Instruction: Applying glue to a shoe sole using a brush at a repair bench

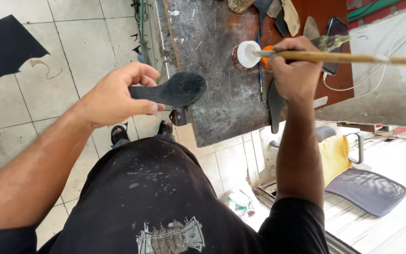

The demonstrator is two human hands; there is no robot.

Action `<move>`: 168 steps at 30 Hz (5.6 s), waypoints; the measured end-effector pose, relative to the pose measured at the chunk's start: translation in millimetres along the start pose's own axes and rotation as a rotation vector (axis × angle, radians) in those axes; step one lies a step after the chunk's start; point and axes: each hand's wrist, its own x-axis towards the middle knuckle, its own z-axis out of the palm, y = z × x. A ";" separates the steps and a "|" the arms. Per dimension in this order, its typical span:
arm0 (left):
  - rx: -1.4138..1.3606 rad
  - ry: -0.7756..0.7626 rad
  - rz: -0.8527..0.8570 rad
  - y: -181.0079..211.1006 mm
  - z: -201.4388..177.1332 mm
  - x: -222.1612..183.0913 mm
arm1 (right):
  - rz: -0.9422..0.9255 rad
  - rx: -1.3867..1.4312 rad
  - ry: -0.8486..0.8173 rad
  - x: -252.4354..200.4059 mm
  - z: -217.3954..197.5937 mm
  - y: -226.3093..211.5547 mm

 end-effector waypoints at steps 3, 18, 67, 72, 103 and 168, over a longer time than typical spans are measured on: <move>0.042 0.135 -0.003 11.4 3.9 -9.6 | 0.120 -0.004 -0.002 5.2 16.2 0.5; -0.609 -0.224 0.721 -40.3 -24.3 28.6 | 0.287 0.711 0.377 -14.0 20.7 34.0; -1.087 -0.541 0.560 -132.8 -48.1 -82.9 | -0.497 0.487 -0.171 -56.8 187.1 -233.4; -1.148 -0.725 0.434 -133.7 -65.9 -85.9 | -0.587 0.318 0.106 -40.4 190.8 -211.2; -1.089 -0.607 0.591 -97.0 6.5 -88.2 | -0.822 0.616 -0.372 -54.4 109.0 -177.7; -1.256 -0.489 0.798 -234.4 -62.1 -269.6 | -0.819 0.888 -0.620 -122.9 235.4 -333.8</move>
